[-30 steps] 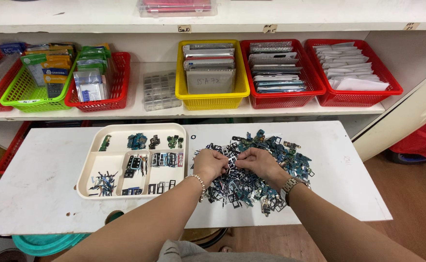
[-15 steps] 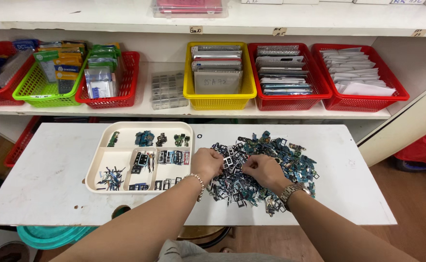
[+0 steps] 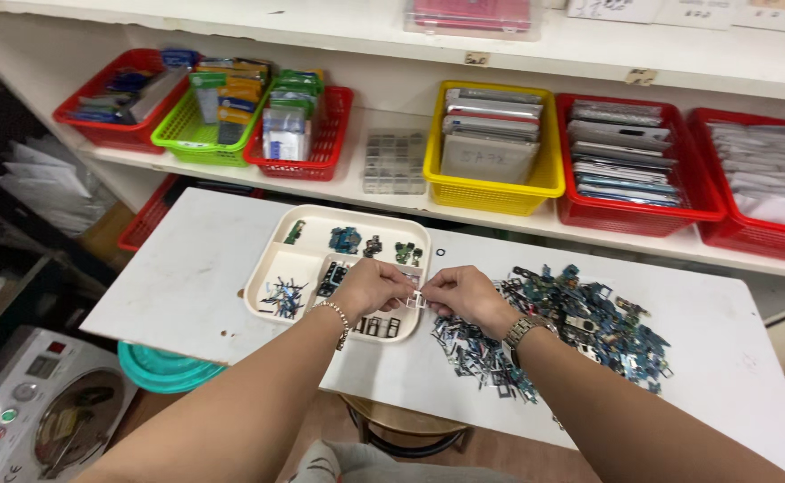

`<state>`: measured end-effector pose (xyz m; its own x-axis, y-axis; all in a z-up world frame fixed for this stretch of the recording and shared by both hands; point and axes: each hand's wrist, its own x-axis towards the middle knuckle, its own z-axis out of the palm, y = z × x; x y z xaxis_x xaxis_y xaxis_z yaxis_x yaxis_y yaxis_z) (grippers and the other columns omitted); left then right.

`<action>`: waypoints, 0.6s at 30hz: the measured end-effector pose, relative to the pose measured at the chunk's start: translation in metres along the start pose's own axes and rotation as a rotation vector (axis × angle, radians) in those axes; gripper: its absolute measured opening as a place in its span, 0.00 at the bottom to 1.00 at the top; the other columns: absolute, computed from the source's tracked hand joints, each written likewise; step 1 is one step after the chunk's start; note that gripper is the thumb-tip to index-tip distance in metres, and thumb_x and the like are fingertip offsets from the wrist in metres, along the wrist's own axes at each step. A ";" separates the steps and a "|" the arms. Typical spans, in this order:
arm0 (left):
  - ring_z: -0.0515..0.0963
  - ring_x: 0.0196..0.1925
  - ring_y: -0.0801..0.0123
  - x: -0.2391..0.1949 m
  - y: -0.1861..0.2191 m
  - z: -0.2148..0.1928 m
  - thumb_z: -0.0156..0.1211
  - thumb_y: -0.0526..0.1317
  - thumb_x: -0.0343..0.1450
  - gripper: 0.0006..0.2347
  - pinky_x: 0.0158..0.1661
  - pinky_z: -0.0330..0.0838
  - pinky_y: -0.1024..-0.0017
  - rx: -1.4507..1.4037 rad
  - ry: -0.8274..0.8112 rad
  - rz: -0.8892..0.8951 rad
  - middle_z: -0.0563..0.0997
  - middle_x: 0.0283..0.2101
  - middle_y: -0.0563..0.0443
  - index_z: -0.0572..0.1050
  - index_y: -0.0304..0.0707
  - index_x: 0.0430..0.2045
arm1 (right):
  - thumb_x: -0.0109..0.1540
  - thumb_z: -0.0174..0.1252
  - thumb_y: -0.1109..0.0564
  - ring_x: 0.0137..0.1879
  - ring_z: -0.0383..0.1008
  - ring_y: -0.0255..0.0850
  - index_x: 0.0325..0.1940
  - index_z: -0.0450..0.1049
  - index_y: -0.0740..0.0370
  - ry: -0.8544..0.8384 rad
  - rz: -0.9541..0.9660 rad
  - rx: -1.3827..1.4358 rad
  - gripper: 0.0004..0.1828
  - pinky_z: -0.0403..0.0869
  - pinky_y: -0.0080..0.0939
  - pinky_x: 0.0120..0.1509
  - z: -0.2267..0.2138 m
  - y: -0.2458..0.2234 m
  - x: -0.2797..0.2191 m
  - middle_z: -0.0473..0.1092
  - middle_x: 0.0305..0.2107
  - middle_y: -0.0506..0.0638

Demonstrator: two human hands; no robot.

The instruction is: The person sorts small electronic components from a large pile on a table into a compartmentalized tray. They pick up individual pieces, inspect them, and place them into specific sections of the tray.

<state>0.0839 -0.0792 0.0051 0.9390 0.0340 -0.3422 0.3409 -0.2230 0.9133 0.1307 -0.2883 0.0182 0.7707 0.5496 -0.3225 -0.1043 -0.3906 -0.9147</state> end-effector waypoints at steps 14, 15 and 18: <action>0.85 0.41 0.63 -0.057 -0.027 -0.094 0.63 0.34 0.66 0.08 0.48 0.78 0.68 0.617 0.320 -0.080 0.87 0.39 0.51 0.87 0.51 0.30 | 0.56 0.66 0.50 0.38 0.81 0.46 0.36 0.84 0.59 0.109 -0.142 -0.549 0.11 0.77 0.43 0.48 0.129 -0.046 0.024 0.79 0.30 0.56; 0.85 0.42 0.63 -0.058 -0.026 -0.093 0.62 0.33 0.66 0.09 0.48 0.78 0.67 0.645 0.300 -0.085 0.87 0.39 0.52 0.87 0.53 0.31 | 0.55 0.66 0.50 0.40 0.81 0.46 0.36 0.84 0.59 0.115 -0.176 -0.581 0.12 0.77 0.44 0.49 0.132 -0.046 0.022 0.79 0.31 0.55; 0.83 0.47 0.63 -0.059 -0.024 -0.089 0.64 0.32 0.64 0.09 0.52 0.76 0.66 0.710 0.250 -0.102 0.86 0.40 0.51 0.87 0.52 0.29 | 0.55 0.65 0.52 0.46 0.75 0.52 0.32 0.84 0.61 0.133 -0.373 -0.780 0.11 0.72 0.51 0.54 0.132 -0.046 0.019 0.75 0.34 0.59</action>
<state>0.0239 0.0113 0.0228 0.9156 0.2889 -0.2797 0.3949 -0.7776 0.4893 0.0667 -0.1625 0.0219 0.7405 0.6709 0.0404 0.5922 -0.6229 -0.5112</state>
